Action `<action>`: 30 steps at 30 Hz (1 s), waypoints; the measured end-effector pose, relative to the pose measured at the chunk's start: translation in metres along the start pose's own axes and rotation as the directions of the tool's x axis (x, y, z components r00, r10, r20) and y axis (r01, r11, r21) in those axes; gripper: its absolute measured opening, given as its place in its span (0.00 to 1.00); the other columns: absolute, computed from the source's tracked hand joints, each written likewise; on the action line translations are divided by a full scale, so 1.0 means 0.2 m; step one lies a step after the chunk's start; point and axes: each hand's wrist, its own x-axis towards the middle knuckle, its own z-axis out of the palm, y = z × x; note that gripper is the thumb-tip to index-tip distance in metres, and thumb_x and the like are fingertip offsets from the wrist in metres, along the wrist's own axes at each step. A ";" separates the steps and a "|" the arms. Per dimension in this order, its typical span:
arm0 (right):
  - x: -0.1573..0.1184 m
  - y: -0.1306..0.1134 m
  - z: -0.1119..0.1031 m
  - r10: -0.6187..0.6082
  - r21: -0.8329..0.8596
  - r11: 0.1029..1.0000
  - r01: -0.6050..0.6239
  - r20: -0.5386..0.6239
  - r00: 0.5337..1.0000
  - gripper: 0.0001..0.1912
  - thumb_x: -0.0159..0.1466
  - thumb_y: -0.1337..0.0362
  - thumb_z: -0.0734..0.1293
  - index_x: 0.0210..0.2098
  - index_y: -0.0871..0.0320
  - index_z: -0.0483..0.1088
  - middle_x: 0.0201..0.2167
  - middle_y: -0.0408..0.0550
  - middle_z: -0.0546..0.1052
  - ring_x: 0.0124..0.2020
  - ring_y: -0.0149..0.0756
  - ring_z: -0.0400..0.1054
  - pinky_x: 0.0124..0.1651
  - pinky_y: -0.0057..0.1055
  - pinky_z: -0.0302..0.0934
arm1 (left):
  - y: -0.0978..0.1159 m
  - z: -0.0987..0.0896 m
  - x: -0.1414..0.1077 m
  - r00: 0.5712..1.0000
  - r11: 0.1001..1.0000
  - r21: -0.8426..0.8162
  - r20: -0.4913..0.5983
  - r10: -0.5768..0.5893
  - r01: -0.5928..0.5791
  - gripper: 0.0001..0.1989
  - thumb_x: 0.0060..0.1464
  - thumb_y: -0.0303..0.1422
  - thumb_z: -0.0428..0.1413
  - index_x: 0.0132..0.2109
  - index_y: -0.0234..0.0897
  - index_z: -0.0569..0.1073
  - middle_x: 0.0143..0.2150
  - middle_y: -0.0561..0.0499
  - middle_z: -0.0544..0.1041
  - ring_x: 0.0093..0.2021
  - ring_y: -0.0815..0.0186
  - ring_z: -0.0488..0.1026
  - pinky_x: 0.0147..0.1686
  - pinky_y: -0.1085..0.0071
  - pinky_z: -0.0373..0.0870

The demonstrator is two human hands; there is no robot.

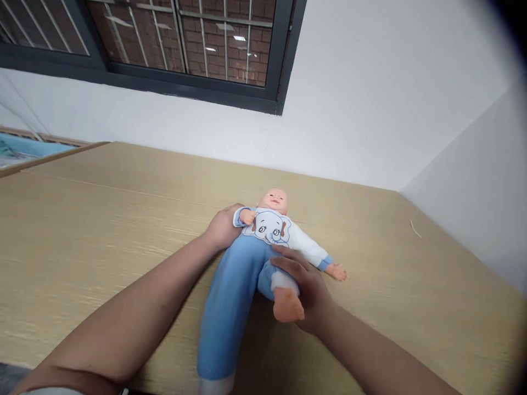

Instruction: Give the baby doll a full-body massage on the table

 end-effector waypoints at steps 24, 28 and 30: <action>0.00 0.03 0.00 -0.033 0.009 0.999 0.032 0.176 0.984 0.35 0.54 0.75 0.68 0.60 0.47 0.66 0.57 0.53 0.70 0.54 0.45 0.70 0.53 0.40 0.68 | 0.02 -0.01 -0.02 0.996 0.964 0.262 0.094 0.012 -0.036 0.20 0.54 0.47 0.58 0.44 0.36 0.76 0.40 0.39 0.80 0.36 0.53 0.77 0.34 0.67 0.65; -0.03 -0.02 -0.01 -0.114 -0.012 0.993 0.119 0.187 0.976 0.31 0.58 0.72 0.69 0.59 0.46 0.66 0.57 0.52 0.70 0.52 0.42 0.71 0.52 0.38 0.69 | -0.06 -0.02 -0.01 0.998 0.997 -0.048 0.019 -0.065 0.066 0.16 0.48 0.44 0.61 0.41 0.38 0.77 0.41 0.43 0.81 0.42 0.51 0.77 0.37 0.67 0.68; -0.05 -0.06 -0.01 -0.169 -0.061 0.981 0.186 0.213 0.962 0.29 0.58 0.70 0.71 0.58 0.47 0.67 0.56 0.52 0.71 0.53 0.43 0.71 0.53 0.39 0.69 | -0.11 -0.01 0.00 0.981 0.924 -0.351 -0.064 -0.182 0.149 0.16 0.42 0.40 0.64 0.38 0.36 0.76 0.40 0.45 0.81 0.42 0.51 0.78 0.39 0.65 0.71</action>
